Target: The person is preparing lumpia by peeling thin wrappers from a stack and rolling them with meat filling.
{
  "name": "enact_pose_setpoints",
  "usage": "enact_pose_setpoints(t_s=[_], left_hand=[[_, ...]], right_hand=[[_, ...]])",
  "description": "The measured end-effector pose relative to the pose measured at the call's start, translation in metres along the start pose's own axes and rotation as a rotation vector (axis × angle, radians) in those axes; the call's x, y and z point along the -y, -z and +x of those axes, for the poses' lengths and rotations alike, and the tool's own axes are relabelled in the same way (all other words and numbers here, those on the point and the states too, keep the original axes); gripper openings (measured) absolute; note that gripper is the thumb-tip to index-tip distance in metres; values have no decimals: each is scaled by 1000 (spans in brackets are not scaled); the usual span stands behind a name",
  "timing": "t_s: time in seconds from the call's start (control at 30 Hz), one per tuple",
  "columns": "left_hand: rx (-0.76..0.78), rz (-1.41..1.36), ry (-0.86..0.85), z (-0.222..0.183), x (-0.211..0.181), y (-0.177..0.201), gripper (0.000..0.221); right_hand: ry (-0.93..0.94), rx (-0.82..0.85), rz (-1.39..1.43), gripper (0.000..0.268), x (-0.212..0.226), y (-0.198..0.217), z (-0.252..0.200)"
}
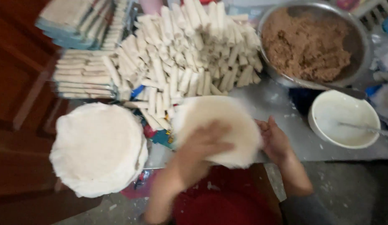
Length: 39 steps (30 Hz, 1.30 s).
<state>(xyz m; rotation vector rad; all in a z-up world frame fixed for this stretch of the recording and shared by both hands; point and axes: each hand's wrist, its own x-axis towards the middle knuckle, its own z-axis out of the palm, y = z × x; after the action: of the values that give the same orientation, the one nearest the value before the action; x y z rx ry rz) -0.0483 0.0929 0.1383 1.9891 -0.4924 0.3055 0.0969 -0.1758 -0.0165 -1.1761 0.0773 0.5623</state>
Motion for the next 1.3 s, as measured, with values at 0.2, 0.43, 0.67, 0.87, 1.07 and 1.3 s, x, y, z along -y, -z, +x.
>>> enact_pose_setpoints(t_s=[0.2, 0.43, 0.67, 0.87, 1.07, 1.3], left_hand=[[393, 343, 84, -17, 79, -105, 22], [97, 153, 338, 7, 53, -122, 30], [-250, -260, 511, 23, 50, -145, 32], [-292, -543, 648, 21, 58, -139, 15], [-274, -464, 664, 23, 49, -132, 13], [-243, -868, 700, 21, 75, -137, 12]], right_hand=[[-143, -83, -88, 31, 38, 3, -48], [-37, -286, -408, 20, 20, 7, -43], [75, -163, -545, 14, 45, -51, -79], [36, -138, -340, 13, 30, -41, -73], [8, -142, -312, 27, 34, -56, -74], [135, -207, -523, 25, 17, -17, -58]])
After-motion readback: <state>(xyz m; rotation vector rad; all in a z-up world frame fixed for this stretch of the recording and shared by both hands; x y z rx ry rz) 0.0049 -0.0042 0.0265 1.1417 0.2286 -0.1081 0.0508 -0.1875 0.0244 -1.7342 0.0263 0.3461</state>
